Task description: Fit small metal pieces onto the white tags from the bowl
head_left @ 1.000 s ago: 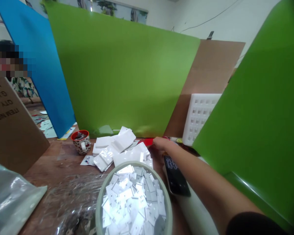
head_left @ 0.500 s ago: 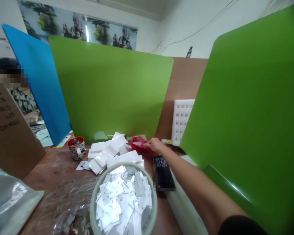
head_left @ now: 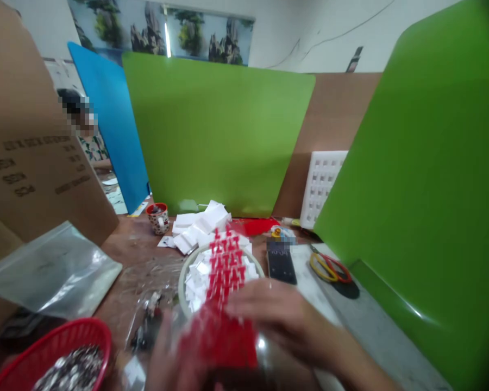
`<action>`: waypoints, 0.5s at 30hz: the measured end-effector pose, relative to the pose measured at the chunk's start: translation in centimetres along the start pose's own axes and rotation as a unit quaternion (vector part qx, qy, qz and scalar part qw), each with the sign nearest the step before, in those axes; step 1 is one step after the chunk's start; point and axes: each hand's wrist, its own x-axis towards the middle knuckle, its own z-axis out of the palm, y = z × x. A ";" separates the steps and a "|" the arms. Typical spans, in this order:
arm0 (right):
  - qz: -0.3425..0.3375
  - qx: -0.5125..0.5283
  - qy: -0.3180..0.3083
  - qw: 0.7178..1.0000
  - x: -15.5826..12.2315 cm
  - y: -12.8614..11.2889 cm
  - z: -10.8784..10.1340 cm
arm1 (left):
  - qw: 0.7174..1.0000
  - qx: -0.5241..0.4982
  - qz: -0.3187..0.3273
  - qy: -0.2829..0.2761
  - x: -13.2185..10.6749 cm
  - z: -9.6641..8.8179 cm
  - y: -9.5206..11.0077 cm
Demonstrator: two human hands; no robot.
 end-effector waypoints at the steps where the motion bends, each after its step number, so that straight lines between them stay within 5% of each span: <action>1: -0.009 0.046 -0.025 0.999 -1.3 -1.3 1.3 | 0.999 -0.032 -0.017 -0.004 0.1 0.0 0.4; 7: 0.087 0.264 -0.005 0.960 -6.9 -3.9 6.0 | 0.913 -0.390 -0.111 -0.039 -0.8 -0.1 1.2; 12: 0.277 0.270 0.067 0.920 -8.7 -3.9 7.1 | 0.923 -0.366 -0.116 -0.015 -1.3 -0.2 0.5; 15: 0.349 0.210 0.206 0.890 -8.2 -2.9 7.4 | 0.947 -0.295 -0.126 0.014 -1.8 0.2 0.2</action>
